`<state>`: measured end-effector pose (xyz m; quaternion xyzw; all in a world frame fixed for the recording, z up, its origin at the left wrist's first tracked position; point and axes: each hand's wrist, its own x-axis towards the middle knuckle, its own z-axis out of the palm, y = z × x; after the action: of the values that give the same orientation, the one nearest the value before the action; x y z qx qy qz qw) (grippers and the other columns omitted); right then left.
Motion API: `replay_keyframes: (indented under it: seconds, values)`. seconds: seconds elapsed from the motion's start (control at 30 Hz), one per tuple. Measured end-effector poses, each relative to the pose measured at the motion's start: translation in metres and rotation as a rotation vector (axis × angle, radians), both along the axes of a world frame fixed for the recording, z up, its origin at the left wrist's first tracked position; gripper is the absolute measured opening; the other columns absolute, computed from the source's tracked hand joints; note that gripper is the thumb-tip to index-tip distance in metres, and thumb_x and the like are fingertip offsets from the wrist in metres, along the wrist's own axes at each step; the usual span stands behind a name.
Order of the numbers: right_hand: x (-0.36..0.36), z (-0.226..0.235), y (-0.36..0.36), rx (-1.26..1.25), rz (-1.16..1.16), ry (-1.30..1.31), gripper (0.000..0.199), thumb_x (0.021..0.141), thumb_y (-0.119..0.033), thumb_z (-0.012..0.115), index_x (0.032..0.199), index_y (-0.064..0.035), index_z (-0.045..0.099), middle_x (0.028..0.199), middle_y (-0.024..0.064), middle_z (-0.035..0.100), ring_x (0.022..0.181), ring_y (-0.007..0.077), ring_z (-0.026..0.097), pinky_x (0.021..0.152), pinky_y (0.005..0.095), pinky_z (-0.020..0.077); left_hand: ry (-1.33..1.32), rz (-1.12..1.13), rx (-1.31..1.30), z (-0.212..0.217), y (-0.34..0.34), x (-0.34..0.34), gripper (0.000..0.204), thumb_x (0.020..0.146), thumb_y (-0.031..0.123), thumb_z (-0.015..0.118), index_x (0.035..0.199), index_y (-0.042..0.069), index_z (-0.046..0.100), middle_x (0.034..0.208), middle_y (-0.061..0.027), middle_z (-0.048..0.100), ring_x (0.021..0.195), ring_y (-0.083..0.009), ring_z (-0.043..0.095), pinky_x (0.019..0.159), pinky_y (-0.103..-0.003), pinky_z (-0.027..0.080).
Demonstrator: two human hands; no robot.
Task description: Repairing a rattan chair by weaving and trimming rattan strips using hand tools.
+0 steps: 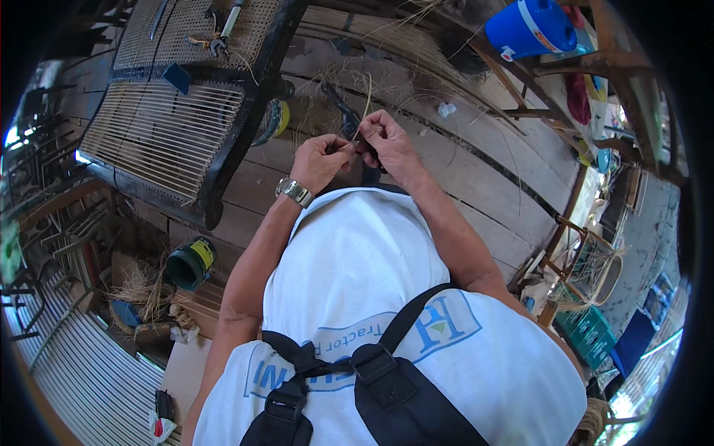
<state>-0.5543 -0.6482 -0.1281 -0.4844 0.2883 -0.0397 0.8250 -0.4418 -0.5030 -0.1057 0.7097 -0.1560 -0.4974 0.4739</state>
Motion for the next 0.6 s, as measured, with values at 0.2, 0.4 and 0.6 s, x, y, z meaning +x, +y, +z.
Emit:
replay_keyframes:
  seconds: [0.2,0.4,0.6]
  values:
    - [-0.004,-0.004,0.001,0.131,-0.043,-0.013,0.021,0.098,-0.033,0.056,0.096,-0.0134,0.050,0.071,0.0002,0.060,0.052,0.0053,0.051,0.044,0.0193,0.0388,-0.234,0.102,0.083,0.012,-0.001,-0.005,0.016,0.087,0.016,0.069,0.089,0.000,0.068,0.074,-0.0032,0.067,0.064,-0.0078,0.061,0.060,-0.022,0.047]
    - [-0.008,0.005,0.000,0.084,0.053,-0.002,0.018,0.099,-0.030,0.056,0.096,-0.0130,0.050,0.070,-0.0007,0.060,0.051,0.0053,0.050,0.043,0.0191,0.0381,-0.103,0.038,-0.018,0.006,-0.001,-0.020,0.018,0.089,0.017,0.069,0.094,0.000,0.069,0.077,-0.0029,0.068,0.069,-0.0079,0.061,0.062,-0.023,0.047]
    - [-0.008,0.015,0.007,-0.319,0.107,0.034,0.024,0.099,-0.029,0.057,0.104,-0.0070,0.049,0.071,0.0024,0.063,0.051,0.0073,0.053,0.043,0.0224,0.0417,0.042,0.157,-0.108,-0.003,0.004,-0.027,0.020,0.092,0.018,0.067,0.098,0.000,0.069,0.078,-0.0015,0.067,0.072,-0.0072,0.060,0.065,-0.022,0.047]
